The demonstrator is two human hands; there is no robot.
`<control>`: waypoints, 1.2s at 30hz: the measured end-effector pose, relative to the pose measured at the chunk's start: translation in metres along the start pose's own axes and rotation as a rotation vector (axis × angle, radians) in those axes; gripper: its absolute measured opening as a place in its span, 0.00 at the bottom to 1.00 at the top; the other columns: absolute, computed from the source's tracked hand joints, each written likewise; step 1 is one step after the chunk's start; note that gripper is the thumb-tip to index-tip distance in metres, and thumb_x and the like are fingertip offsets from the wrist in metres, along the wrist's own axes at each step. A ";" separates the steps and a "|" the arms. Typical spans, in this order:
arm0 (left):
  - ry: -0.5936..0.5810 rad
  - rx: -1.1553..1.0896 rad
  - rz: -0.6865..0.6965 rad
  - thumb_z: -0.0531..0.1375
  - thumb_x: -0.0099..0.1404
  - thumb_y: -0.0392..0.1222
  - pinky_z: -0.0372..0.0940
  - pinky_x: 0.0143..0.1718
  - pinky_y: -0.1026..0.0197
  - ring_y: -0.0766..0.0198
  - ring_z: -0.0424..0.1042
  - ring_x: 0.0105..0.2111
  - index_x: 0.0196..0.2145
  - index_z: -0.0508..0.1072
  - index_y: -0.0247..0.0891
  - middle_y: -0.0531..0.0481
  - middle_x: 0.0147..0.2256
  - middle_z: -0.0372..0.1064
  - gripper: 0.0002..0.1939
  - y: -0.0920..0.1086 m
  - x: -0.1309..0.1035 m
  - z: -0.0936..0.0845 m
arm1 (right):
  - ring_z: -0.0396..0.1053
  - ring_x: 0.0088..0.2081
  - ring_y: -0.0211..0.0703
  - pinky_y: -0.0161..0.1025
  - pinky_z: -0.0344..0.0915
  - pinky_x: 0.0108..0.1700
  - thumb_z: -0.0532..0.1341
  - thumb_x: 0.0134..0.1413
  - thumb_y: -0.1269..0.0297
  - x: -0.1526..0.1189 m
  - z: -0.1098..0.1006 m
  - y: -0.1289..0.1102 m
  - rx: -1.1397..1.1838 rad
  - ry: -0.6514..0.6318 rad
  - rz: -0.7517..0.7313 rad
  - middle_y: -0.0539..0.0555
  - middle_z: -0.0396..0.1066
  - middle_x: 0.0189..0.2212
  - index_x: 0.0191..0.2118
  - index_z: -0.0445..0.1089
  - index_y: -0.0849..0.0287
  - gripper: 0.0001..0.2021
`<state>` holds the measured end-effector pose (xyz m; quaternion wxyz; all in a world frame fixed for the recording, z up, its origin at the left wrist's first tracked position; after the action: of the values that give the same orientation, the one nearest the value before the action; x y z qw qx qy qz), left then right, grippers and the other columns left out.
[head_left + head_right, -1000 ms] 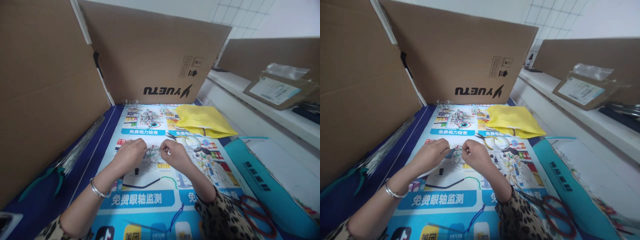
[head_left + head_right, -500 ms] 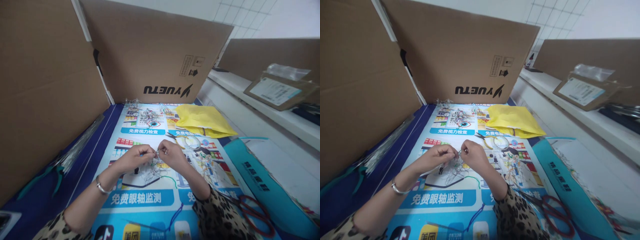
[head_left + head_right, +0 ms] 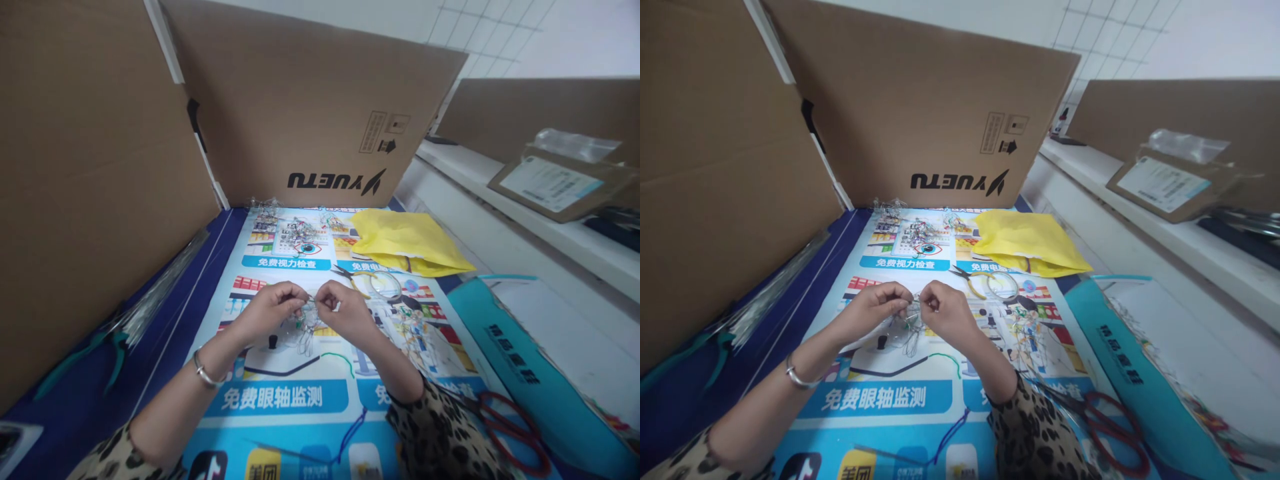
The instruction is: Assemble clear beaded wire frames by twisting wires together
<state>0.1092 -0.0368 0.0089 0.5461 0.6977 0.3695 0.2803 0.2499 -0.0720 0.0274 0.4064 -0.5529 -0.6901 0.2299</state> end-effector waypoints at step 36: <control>0.009 0.371 0.253 0.52 0.55 0.26 0.59 0.34 0.66 0.69 0.67 0.29 0.25 0.68 0.38 0.56 0.26 0.68 0.09 0.017 -0.008 0.001 | 0.67 0.33 0.43 0.40 0.65 0.37 0.55 0.55 0.73 -0.013 0.006 -0.034 -0.403 0.116 -0.491 0.55 0.71 0.27 0.30 0.68 0.60 0.06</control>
<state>0.1093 -0.0463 0.0249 0.3672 0.8257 0.3265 0.2770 0.2264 -0.0927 0.0463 0.3708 -0.4512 -0.8103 -0.0481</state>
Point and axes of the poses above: each hand's wrist, its own x-axis towards the middle knuckle, its own z-axis out of the palm, y = z × x, the point moved 6 cm from there along x, towards the middle knuckle
